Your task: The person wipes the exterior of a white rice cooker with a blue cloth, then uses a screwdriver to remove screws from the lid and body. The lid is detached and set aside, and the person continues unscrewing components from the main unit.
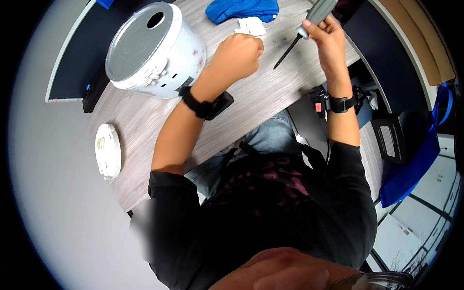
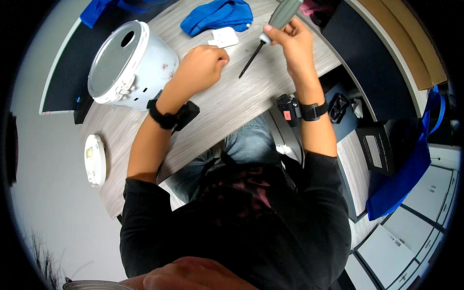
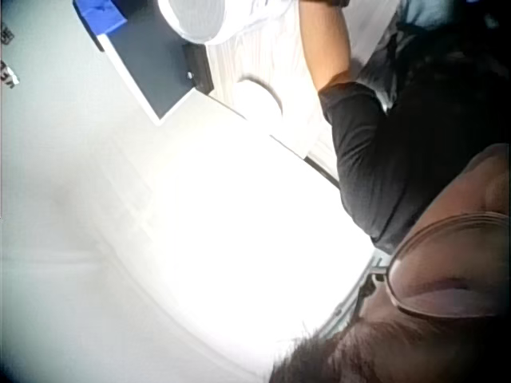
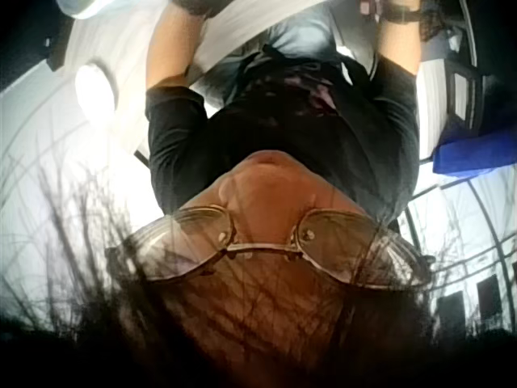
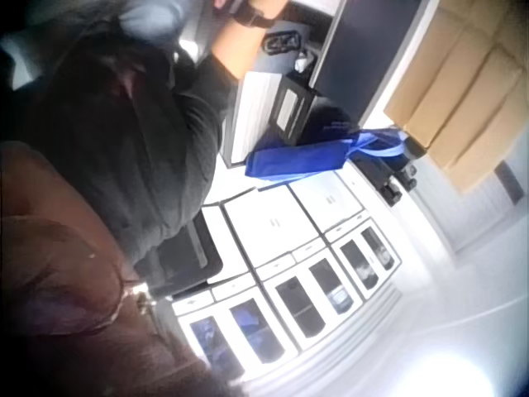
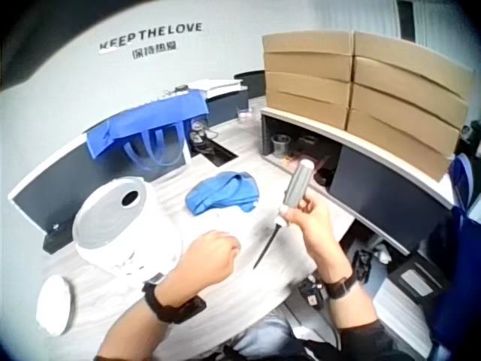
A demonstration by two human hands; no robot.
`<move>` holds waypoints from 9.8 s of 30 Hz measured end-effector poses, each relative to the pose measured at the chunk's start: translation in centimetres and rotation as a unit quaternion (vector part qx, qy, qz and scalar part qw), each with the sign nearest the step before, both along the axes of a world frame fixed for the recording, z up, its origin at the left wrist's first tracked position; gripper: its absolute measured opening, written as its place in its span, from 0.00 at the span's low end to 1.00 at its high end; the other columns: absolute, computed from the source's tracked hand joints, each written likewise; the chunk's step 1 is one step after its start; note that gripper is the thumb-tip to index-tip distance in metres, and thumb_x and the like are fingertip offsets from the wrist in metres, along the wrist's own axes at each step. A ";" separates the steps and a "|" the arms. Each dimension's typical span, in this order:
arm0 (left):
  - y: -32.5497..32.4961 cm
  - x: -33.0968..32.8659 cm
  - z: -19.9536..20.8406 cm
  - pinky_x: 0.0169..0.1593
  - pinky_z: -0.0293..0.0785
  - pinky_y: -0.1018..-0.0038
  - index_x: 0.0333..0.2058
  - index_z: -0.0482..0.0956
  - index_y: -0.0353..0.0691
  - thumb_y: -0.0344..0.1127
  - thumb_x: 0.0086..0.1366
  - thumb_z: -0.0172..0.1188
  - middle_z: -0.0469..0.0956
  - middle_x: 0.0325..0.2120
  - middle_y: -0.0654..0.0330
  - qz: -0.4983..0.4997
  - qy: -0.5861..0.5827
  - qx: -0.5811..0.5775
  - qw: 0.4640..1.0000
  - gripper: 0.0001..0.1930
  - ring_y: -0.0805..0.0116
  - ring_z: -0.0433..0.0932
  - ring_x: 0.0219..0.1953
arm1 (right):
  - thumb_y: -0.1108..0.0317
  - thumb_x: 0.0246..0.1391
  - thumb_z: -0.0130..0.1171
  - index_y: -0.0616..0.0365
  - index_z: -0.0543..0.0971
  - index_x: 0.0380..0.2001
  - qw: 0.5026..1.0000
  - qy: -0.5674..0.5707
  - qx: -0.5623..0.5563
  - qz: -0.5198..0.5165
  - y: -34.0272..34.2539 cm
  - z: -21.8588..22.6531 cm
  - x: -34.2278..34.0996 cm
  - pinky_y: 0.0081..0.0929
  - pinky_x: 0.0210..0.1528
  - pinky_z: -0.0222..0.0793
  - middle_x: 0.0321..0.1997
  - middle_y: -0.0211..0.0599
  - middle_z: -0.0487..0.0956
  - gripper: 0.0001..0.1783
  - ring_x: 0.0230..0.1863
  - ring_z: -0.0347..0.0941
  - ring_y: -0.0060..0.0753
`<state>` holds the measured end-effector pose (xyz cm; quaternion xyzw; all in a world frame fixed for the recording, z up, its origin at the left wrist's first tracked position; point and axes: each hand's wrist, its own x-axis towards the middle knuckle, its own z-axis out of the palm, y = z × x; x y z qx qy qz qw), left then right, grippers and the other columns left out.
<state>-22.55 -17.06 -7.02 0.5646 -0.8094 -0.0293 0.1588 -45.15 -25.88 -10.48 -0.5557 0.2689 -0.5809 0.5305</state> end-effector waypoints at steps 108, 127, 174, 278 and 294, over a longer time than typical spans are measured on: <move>12.0 19.4 8.2 0.41 0.75 0.72 0.39 0.86 0.42 0.31 0.42 0.81 0.80 0.39 0.63 0.070 0.131 -0.215 0.965 0.22 0.67 0.76 0.41 | 0.71 0.49 0.75 0.67 0.82 0.41 0.918 0.181 -0.204 0.288 1.2 11.2 20.6 0.16 0.29 0.65 0.23 0.25 0.76 0.18 0.25 0.70 0.15; 11.0 13.6 9.1 0.42 0.72 0.70 0.40 0.85 0.42 0.37 0.56 0.74 0.80 0.34 0.61 0.089 0.064 -0.218 0.970 0.14 0.63 0.76 0.38 | 0.80 0.55 0.66 0.63 0.74 0.52 0.941 -0.064 -0.075 0.324 2.1 11.5 21.6 0.14 0.35 0.70 0.40 0.26 0.79 0.21 0.36 0.72 0.12; 10.1 15.1 10.0 0.45 0.74 0.77 0.46 0.81 0.31 0.32 0.74 0.54 0.84 0.34 0.61 0.059 0.327 -0.071 0.940 0.11 0.74 0.79 0.38 | 0.76 0.63 0.62 0.66 0.72 0.60 0.869 -0.124 -0.174 0.447 2.4 16.5 25.4 0.24 0.52 0.78 0.47 0.34 0.80 0.23 0.47 0.78 0.23; 10.6 16.6 9.7 0.40 0.69 0.68 0.32 0.74 0.33 0.25 0.53 0.66 0.72 0.29 0.56 0.111 0.160 -0.130 0.972 0.10 0.59 0.73 0.33 | 0.74 0.55 0.69 0.63 0.75 0.52 0.904 -0.076 -0.208 0.366 3.7 17.7 27.4 0.16 0.39 0.73 0.39 0.25 0.77 0.21 0.37 0.73 0.15; 10.5 16.4 9.9 0.42 0.70 0.65 0.31 0.76 0.33 0.25 0.52 0.67 0.74 0.29 0.55 0.121 0.154 -0.126 0.973 0.09 0.56 0.74 0.36 | 0.77 0.55 0.67 0.65 0.75 0.52 0.922 0.067 -0.154 0.348 5.5 20.5 25.1 0.19 0.42 0.76 0.41 0.30 0.79 0.21 0.39 0.76 0.19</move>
